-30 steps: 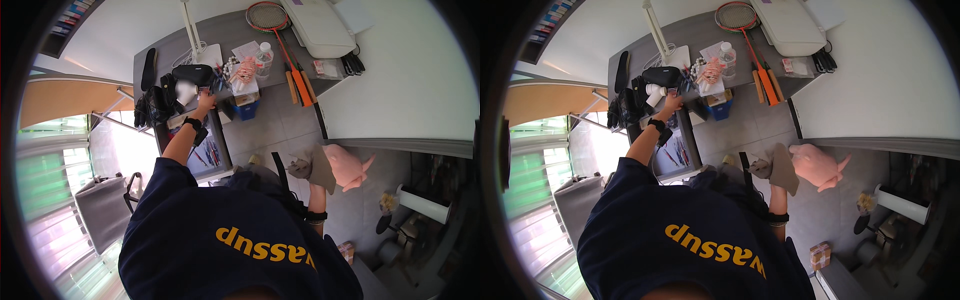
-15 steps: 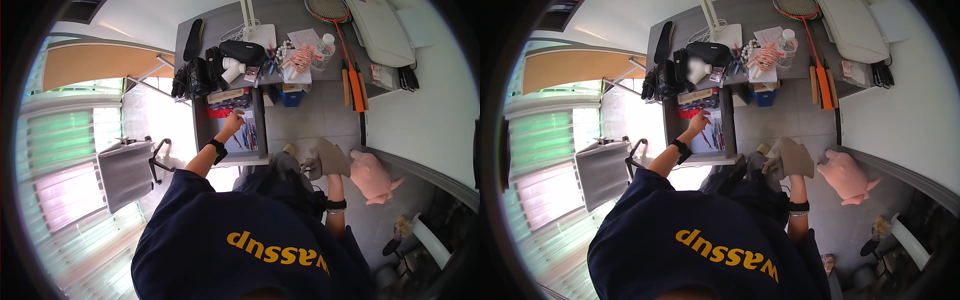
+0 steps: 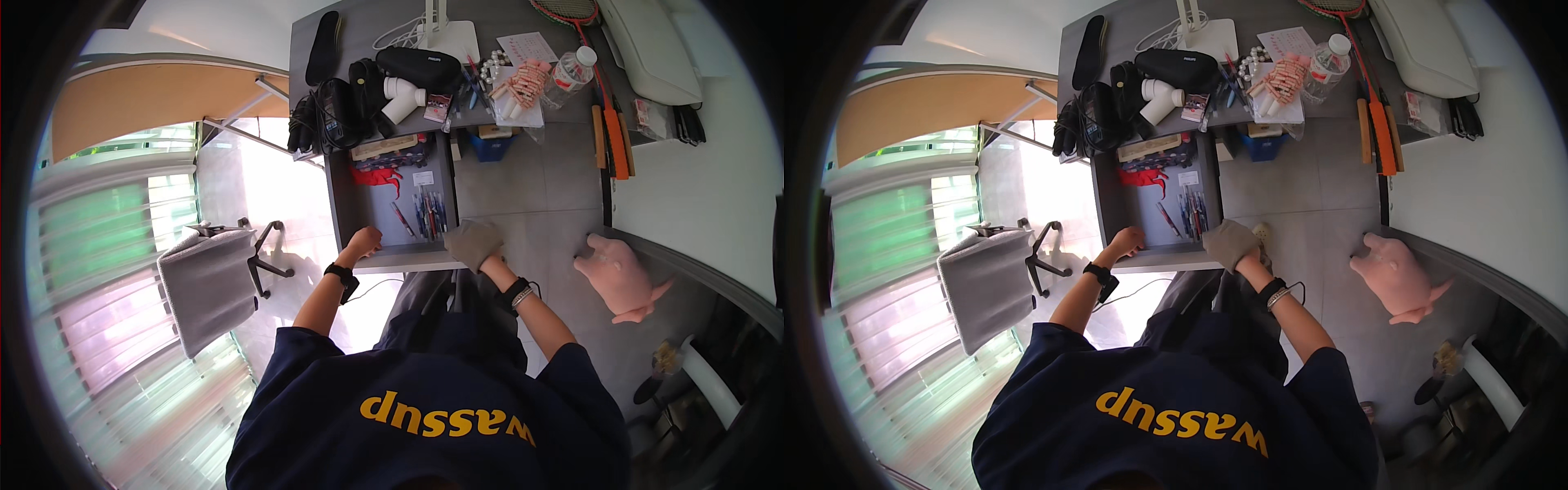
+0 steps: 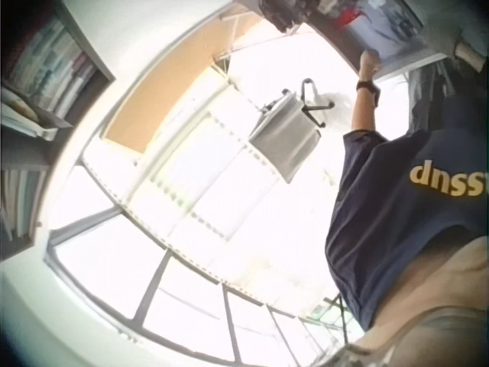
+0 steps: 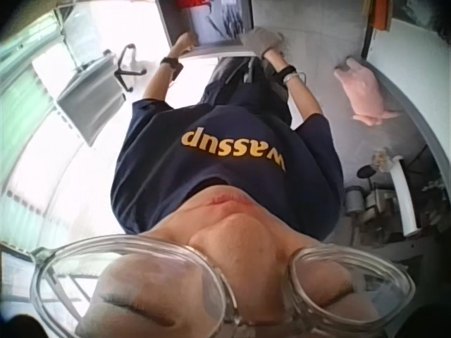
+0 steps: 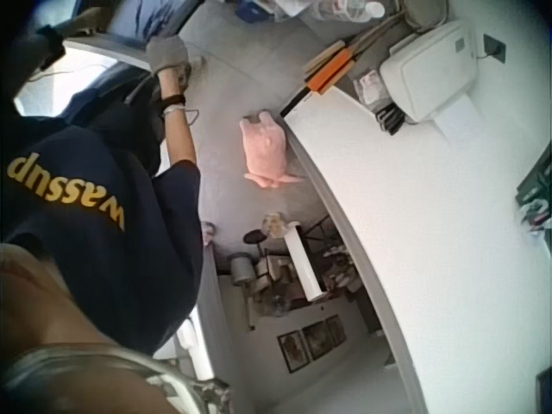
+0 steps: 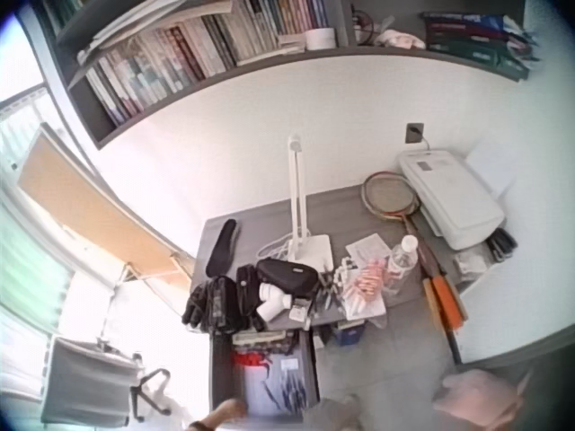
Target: The person cleans a set of pens by wiping each one with a cloth and placing them into a drawer.
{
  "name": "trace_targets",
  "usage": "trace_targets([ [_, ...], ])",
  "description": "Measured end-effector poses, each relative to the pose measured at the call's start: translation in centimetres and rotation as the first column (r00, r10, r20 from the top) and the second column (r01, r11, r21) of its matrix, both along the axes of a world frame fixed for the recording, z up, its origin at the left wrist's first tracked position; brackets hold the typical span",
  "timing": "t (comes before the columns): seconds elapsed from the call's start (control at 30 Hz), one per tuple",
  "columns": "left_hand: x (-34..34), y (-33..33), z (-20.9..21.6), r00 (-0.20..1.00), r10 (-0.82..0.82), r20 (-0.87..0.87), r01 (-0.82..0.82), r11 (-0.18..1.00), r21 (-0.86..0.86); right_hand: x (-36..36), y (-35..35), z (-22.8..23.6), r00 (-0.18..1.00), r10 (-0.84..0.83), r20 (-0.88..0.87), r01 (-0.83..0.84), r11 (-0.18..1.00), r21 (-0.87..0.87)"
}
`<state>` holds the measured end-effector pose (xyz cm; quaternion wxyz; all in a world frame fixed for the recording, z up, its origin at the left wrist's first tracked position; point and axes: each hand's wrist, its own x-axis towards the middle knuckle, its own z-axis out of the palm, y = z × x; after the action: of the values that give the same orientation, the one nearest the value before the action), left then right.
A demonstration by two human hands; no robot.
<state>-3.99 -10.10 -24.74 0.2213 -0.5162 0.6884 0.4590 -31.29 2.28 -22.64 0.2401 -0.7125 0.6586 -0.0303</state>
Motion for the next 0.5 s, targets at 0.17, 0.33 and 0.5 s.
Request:
trace_targets([
  [0.17,-1.0,-0.1,-3.5,0.971,0.238,-0.030,-0.231,0.961,0.152,2.4,2.9,-4.6,0.782,0.147,-0.605,-0.304,0.938,-0.165],
  [0.33,6.1,-1.5,-14.1,0.987,0.145,0.065,-0.157,0.956,0.248,5.6,3.4,-3.5,0.370,0.102,-0.923,-0.518,0.848,-0.114],
  [0.5,-0.9,-1.0,-15.8,0.968,-0.144,0.205,0.035,0.889,0.457,5.2,4.5,-0.9,0.122,0.095,-0.988,-0.412,0.910,0.036],
])
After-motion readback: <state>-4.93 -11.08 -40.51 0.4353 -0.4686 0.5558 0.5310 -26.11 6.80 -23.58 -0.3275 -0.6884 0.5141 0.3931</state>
